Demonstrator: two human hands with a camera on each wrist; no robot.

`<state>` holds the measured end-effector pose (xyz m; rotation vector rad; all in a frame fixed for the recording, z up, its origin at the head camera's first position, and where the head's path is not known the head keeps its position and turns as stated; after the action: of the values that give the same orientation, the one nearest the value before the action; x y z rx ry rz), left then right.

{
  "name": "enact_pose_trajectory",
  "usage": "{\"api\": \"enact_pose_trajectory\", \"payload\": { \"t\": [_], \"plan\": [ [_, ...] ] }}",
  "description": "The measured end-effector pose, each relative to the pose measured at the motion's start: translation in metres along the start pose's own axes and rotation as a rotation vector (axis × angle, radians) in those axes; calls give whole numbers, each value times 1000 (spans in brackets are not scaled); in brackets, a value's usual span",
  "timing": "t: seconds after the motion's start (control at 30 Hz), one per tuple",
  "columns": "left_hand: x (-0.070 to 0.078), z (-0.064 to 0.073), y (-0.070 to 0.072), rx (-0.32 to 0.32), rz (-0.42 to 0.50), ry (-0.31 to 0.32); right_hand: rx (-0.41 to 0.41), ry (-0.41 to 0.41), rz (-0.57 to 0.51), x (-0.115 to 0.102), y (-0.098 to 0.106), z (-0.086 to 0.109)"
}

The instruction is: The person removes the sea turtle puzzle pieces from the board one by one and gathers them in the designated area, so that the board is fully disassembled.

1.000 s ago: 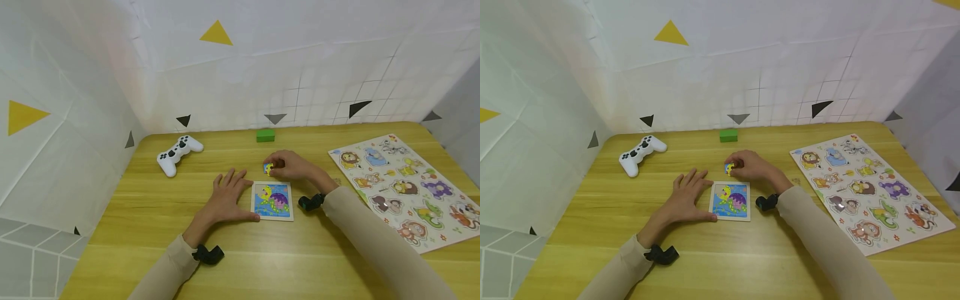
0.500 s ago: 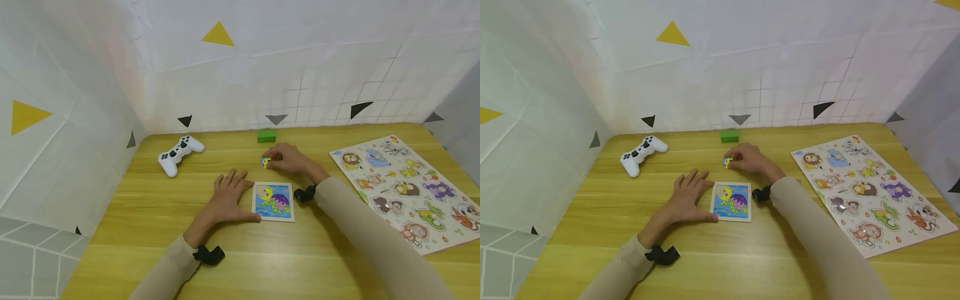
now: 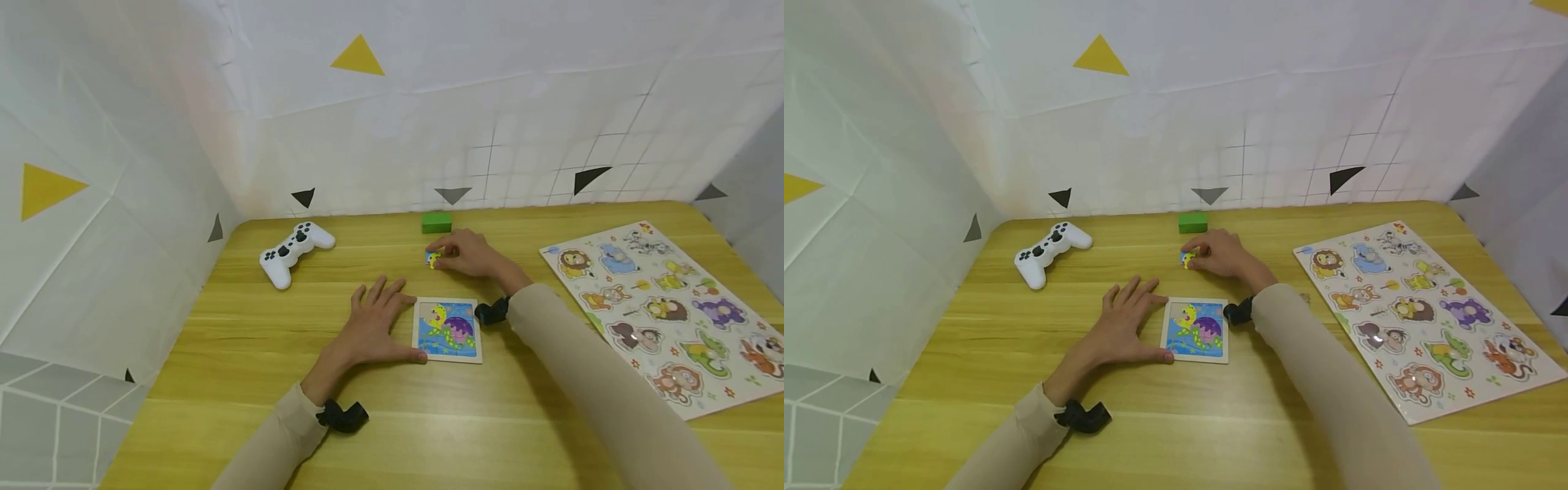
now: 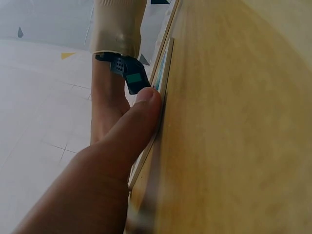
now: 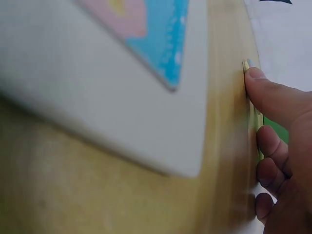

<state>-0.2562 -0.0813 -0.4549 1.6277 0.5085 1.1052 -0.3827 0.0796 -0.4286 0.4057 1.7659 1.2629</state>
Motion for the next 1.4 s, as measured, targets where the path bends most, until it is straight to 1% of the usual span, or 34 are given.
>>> {"api": "enact_pose_trajectory", "payload": {
  "t": [0.2, 0.43, 0.67, 0.9, 1.07, 1.4],
  "plan": [
    [-1, 0, -1, 0, -8, 3, -2, -6, -10, -1, 1, -1],
    [-1, 0, -2, -4, -12, 5, 0, -15, 36, 1, 0, -2],
    [-1, -1, -2, 0, -15, -6, -1, -21, 56, 2, -1, -2],
    [-2, 0, -2, -3, -17, -2, -8, -50, 46, 5, -3, -2],
    [-1, 0, -2, -2, -4, -3, -5, -66, 21, 7, -4, -2],
    [-1, 0, -1, 9, 3, -8, 16, -76, 1, 8, -2, -6]
  ]
}}
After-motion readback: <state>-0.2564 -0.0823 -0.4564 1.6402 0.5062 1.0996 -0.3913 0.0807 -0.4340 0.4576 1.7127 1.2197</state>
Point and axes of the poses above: each hand's wrist, its own z-axis away from the middle knuckle, its own y-axis out of the back of the hand, x = y × z, the point moved 9 cm from there along -z, towards the middle knuckle, and after that the axes turned 6 degrees about z, right-handed, at the moved point
